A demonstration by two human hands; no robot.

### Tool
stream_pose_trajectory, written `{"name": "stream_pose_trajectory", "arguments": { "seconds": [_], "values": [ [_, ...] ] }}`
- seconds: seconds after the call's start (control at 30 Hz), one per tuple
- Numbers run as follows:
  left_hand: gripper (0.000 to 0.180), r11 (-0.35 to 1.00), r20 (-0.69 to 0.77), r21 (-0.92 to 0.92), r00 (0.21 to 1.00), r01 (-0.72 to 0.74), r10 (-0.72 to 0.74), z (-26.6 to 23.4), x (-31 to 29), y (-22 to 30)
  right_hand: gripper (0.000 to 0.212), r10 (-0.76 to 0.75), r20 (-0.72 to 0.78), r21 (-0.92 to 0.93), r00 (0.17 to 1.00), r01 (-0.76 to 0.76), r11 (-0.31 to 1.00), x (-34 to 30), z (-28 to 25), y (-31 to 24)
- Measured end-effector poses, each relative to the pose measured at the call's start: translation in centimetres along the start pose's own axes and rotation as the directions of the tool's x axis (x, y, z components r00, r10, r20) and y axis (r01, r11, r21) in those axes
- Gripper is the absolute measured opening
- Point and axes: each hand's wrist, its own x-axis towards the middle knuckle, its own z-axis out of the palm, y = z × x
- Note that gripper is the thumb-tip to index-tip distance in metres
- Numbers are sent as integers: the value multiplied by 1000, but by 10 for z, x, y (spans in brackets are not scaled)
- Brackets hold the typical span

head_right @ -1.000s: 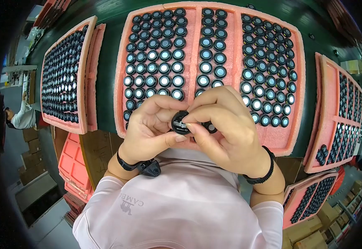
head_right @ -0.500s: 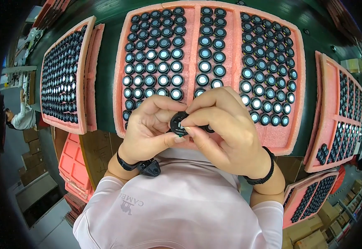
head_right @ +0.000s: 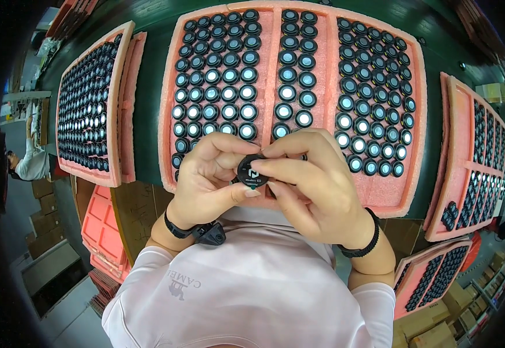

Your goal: The person picks up a device from a tray, turns it over, and presses its buttons before placing it on a pink foam pad. After filling the pad, they move it into a box, retrieve a new foam pad, and continue the process.

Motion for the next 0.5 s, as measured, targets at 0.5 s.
{"name": "stream_pose_trajectory", "arguments": {
  "seconds": [0.5],
  "values": [
    [46,891,52,404,978,-206,203,-6,2,0,29,25,-126,43,992,-19,999,-13,6,-4]
  ]
}}
